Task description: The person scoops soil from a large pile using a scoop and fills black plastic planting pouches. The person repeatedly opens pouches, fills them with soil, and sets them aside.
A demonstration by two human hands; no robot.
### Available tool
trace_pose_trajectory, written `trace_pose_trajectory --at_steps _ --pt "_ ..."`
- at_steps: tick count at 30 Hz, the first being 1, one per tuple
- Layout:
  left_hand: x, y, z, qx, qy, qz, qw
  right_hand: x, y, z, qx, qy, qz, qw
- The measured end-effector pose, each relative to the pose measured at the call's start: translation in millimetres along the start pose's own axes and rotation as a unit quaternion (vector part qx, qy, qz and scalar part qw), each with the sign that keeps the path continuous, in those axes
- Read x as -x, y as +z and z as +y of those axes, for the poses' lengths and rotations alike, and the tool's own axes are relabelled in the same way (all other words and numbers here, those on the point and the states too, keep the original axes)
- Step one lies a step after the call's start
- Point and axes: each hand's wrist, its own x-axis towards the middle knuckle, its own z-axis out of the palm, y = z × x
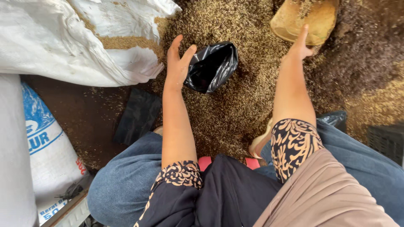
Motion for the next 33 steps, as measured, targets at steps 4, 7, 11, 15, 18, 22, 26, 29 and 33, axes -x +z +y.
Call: trace_pose_trajectory --at_steps 4,7,11,15,18,22,26,29,33 --pt "-22 9 4 0.006 -0.013 -0.004 1.000 -24 22 15 -0.085 -0.052 -0.005 0.995" --pt "-45 15 2 -0.036 -0.033 -0.005 0.999 -28 35 31 -0.011 -0.070 -0.017 0.997" --pt "-83 22 -12 -0.123 -0.014 -0.030 0.992 -24 23 25 0.037 -0.180 -0.039 0.982" --pt "-125 39 -28 -0.214 0.066 -0.051 0.973 -14 -18 -22 0.104 -0.215 -0.163 0.957" --pt "-138 51 -33 -0.320 0.041 -0.095 0.942 12 -32 -34 0.231 -0.223 -0.253 0.913" --pt "-139 67 -17 -0.349 -0.091 -0.148 0.921 50 -10 -4 0.273 -0.148 -0.285 0.907" --pt "-136 83 11 -0.301 -0.183 -0.183 0.918 56 20 35 0.227 -0.154 -0.351 0.895" --pt "-132 106 31 -0.264 -0.181 -0.231 0.919 48 33 49 0.170 -0.138 -0.382 0.898" --pt "-110 156 47 -0.270 -0.202 -0.298 0.893 39 33 52 0.201 -0.125 -0.369 0.899"
